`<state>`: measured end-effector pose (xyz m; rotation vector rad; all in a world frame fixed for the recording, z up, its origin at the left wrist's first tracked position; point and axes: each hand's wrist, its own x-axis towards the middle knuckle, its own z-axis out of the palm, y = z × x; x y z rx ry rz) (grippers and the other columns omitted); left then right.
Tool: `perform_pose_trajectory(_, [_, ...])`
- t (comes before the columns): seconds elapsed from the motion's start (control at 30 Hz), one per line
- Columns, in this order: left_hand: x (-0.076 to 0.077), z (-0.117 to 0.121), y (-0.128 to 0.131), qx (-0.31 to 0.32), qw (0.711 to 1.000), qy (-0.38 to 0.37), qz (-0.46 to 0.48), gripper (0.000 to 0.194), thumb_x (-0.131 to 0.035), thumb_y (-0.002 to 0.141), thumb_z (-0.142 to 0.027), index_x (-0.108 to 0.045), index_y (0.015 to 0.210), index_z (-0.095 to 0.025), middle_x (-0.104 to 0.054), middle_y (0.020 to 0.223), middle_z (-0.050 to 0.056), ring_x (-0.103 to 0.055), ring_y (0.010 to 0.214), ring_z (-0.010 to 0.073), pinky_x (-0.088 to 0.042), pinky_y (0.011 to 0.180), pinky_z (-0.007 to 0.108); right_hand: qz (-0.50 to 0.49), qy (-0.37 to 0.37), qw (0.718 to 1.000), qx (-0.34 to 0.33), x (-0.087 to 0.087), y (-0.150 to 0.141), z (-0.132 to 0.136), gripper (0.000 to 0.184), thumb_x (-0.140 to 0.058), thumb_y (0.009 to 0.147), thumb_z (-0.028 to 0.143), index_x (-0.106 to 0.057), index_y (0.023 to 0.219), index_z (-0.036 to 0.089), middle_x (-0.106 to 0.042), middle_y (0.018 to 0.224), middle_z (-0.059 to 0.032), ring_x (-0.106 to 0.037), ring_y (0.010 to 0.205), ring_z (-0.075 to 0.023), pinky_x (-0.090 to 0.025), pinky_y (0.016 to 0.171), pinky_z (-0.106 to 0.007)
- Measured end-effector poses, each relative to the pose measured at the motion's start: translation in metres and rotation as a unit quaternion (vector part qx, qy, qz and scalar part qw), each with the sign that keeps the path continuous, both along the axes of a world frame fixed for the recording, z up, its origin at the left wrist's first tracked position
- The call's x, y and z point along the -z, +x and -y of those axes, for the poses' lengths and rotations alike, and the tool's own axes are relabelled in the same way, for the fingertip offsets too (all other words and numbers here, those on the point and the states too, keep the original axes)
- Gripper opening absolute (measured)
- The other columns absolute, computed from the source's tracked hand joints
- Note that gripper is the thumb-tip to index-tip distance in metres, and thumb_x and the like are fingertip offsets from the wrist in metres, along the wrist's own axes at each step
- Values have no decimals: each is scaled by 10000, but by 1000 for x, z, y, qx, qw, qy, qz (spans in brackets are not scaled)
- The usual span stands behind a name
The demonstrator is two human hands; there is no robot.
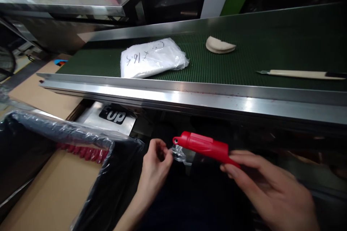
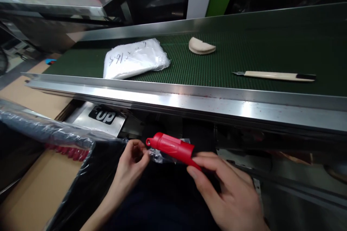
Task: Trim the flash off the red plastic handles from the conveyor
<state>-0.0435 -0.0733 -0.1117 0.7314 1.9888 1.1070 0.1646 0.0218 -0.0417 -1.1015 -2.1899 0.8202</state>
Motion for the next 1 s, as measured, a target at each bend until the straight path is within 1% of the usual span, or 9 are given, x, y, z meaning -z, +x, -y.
perform_pose_trajectory(0.1, [-5, -4, -4, -23, 998, -7, 59, 148, -603, 815, -307, -529, 784, -183, -544, 733, -10, -497, 666, 139, -392, 598, 231, 19, 87, 995, -35, 1, 9, 13, 183, -641, 869, 179, -638, 1043, 236, -696, 1022, 13, -674, 907, -93, -512, 908, -170])
perform_pose_trajectory(0.2, [-13, -7, 1, -18, 993, -3, 114, 201, -619, 815, -359, -579, 789, -163, -553, 713, 1, -491, 653, 141, -394, 592, 230, 28, 158, 980, -119, 6, 8, 19, 308, -625, 836, 58, -621, 1121, 175, -705, 1026, -43, -667, 959, -137, -548, 897, -239])
perform_pose_trajectory(0.4, [-14, -7, 5, 1, 989, 26, 149, 240, -570, 879, -380, -589, 835, -145, -548, 760, 17, -479, 679, 142, -392, 621, 244, 17, 166, 954, -248, 24, 5, 10, 439, -492, 822, -1, -591, 1229, 134, -691, 1125, -107, -650, 1027, -214, -583, 829, -340])
perform_pose_trajectory(0.53, [-14, -2, 5, 40, 990, 66, 118, 194, -529, 930, -319, -576, 819, -168, -524, 808, 13, -483, 768, 153, -390, 708, 260, 42, 184, 940, -286, 25, 1, 3, 392, -409, 841, -2, -635, 1127, 141, -715, 1068, -93, -663, 940, -226, -573, 755, -376])
perform_pose_trajectory(0.7, [-20, 8, 21, 74, 988, 111, 72, 176, -476, 977, -274, -582, 858, -200, -522, 896, 19, -510, 839, 157, -397, 783, 276, 14, 207, 963, -174, 24, -9, 14, 284, -588, 811, 4, -636, 1062, 127, -736, 936, -80, -691, 848, -188, -582, 745, -323])
perform_pose_trajectory(0.8, [-22, 13, 33, 60, 988, 129, 56, 149, -454, 987, -246, -566, 895, -208, -518, 901, 16, -513, 816, 147, -406, 748, 264, -5, 151, 988, -18, 32, -16, 35, 246, -645, 823, 59, -639, 1041, 174, -733, 927, -53, -705, 833, -162, -581, 798, -276])
perform_pose_trajectory(0.87, [-23, 15, 40, 52, 987, 144, 48, 141, -442, 988, -221, -558, 907, -209, -528, 906, 18, -523, 821, 144, -413, 741, 254, -11, 82, 994, 69, 39, -20, 47, 187, -638, 855, 113, -645, 1022, 197, -731, 925, -43, -716, 763, -149, -593, 736, -233])
perform_pose_trajectory(0.93, [-24, 16, 44, 66, 982, 170, 39, 131, -444, 979, -202, -557, 914, -207, -546, 896, 22, -537, 813, 144, -427, 738, 247, -29, 33, 995, 88, 44, -21, 52, 163, -617, 875, 129, -640, 1018, 202, -725, 918, -42, -714, 712, -140, -599, 669, -204])
perform_pose_trajectory(1.0, [-26, 17, 45, 95, 974, 206, 22, 118, -444, 964, -189, -557, 934, -203, -560, 892, 32, -549, 801, 150, -446, 727, 249, -46, 35, 998, 12, 45, -21, 45, 215, -586, 873, 86, -636, 1049, 200, -707, 978, -59, -711, 811, -154, -607, 720, -225])
